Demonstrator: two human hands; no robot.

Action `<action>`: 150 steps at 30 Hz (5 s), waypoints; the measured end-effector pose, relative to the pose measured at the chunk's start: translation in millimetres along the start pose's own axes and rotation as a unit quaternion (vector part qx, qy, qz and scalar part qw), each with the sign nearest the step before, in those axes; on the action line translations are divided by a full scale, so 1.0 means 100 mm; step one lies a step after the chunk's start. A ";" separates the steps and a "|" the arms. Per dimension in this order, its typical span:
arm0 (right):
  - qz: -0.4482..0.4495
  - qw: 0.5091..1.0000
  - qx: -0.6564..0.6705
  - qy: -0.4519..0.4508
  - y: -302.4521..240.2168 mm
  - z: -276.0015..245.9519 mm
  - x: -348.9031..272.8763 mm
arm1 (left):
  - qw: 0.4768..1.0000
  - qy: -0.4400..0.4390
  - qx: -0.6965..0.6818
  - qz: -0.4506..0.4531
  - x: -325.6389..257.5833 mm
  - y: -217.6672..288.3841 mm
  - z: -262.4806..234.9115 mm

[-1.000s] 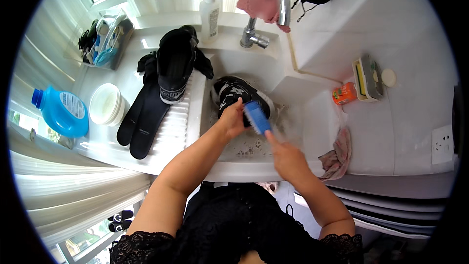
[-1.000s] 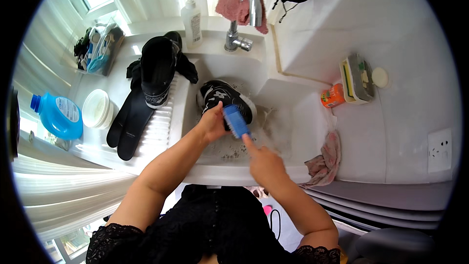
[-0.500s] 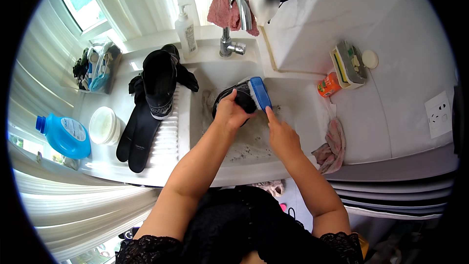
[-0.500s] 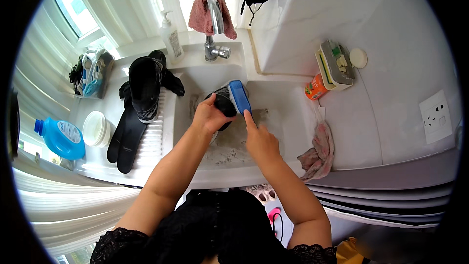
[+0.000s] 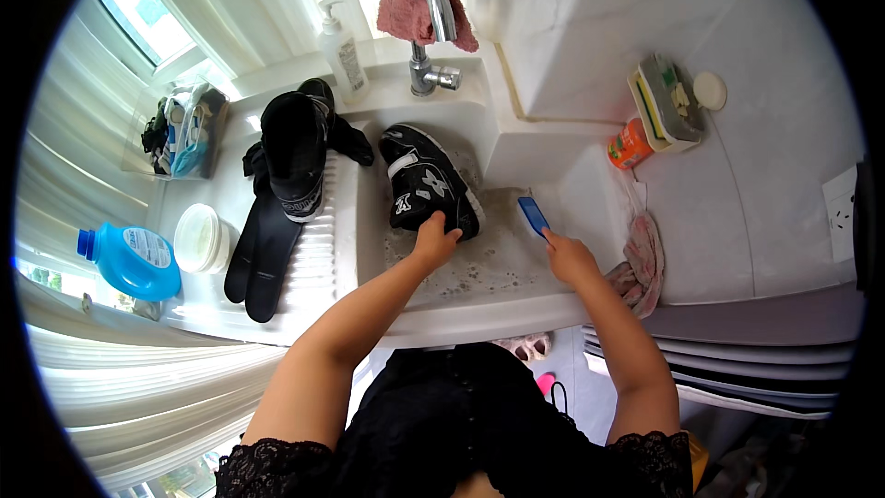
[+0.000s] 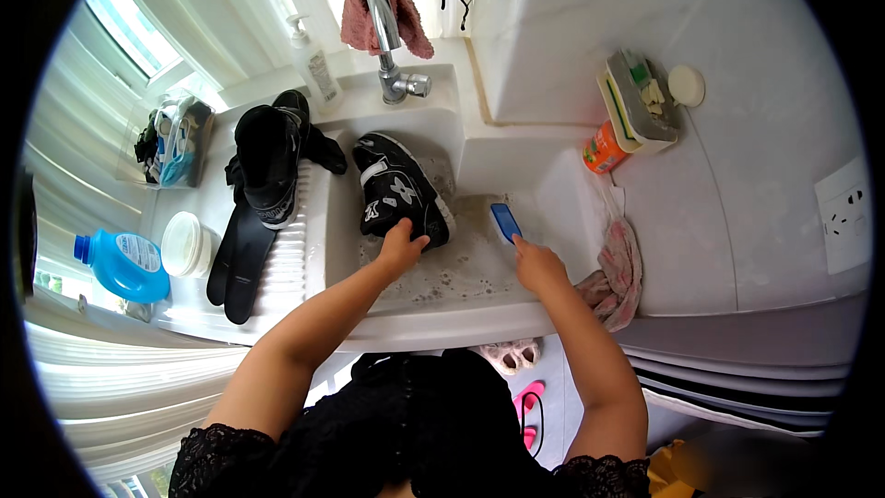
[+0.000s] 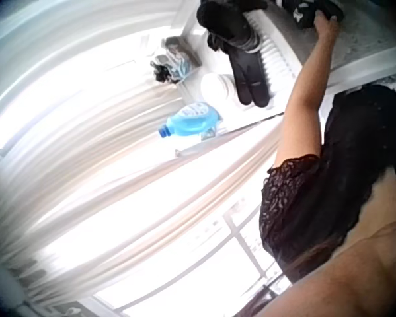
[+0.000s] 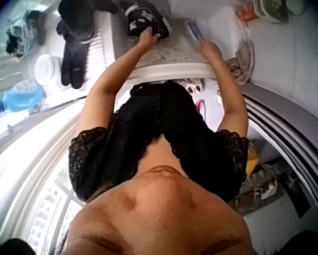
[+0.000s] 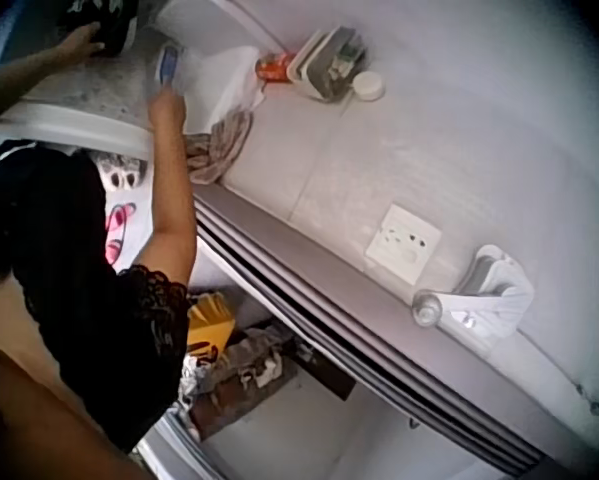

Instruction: The person scrubs a black sneaker with a blue brush in a sink filled with soapy water. They rotate the shoe to clean the sole, sides, and interior, then rinse it under the faucet. The person repeats the process on the second sneaker.

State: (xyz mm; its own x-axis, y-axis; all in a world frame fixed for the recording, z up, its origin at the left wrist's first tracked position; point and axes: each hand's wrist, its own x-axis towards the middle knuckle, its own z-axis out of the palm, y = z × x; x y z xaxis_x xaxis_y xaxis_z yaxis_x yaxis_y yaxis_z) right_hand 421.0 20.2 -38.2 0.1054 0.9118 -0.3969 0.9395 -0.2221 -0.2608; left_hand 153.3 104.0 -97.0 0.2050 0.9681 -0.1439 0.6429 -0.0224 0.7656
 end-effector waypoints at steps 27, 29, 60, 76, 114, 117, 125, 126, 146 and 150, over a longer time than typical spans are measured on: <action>-0.270 0.961 0.018 -0.051 -1.32 0.25 0.23 | 0.878 -0.291 0.379 0.023 -0.18 -0.24 -0.41; -0.240 0.969 0.008 -0.066 -1.39 0.21 0.12 | 0.889 -0.278 0.362 0.028 -0.21 -0.29 -0.43; -0.206 0.977 -0.012 -0.049 -1.42 0.44 0.43 | 0.558 0.103 -0.671 -0.478 0.52 -0.50 -0.03; -0.058 0.997 -0.005 -0.048 -0.34 0.29 0.27 | 0.448 0.116 -0.764 -0.449 0.15 -0.05 -0.10; -0.015 0.997 -0.074 -0.029 -0.50 0.25 0.28 | 0.454 0.151 -0.770 -0.423 -0.21 0.11 -0.14; -0.021 0.997 -0.027 -0.064 -0.25 0.58 0.55 | 0.451 0.165 -0.778 -0.405 -0.17 -0.06 -0.26; -0.178 0.956 0.220 0.080 -1.12 -0.26 0.26 | 0.484 0.105 -0.774 -0.393 -0.27 -0.19 -0.58; -0.156 0.963 0.207 0.078 -1.18 -0.25 0.33 | 0.496 0.083 -0.770 -0.393 -0.27 -0.19 -0.56; -0.035 0.999 0.035 0.019 -1.34 0.46 0.97 | 0.922 -0.119 -0.132 -0.344 -0.04 0.17 -0.25; -0.064 0.997 -0.005 -0.049 -1.33 0.51 0.47 | 0.898 0.004 -0.218 -0.382 -0.01 -0.13 -0.16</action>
State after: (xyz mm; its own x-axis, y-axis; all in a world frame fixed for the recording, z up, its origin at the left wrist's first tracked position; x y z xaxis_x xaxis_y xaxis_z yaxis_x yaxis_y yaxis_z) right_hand 284.5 74.7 -67.4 -0.0484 0.8942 -0.4450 0.9465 -0.1013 -0.3065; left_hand 133.1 107.5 -97.0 -0.1786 0.6612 -0.7287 0.2433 0.7473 0.6184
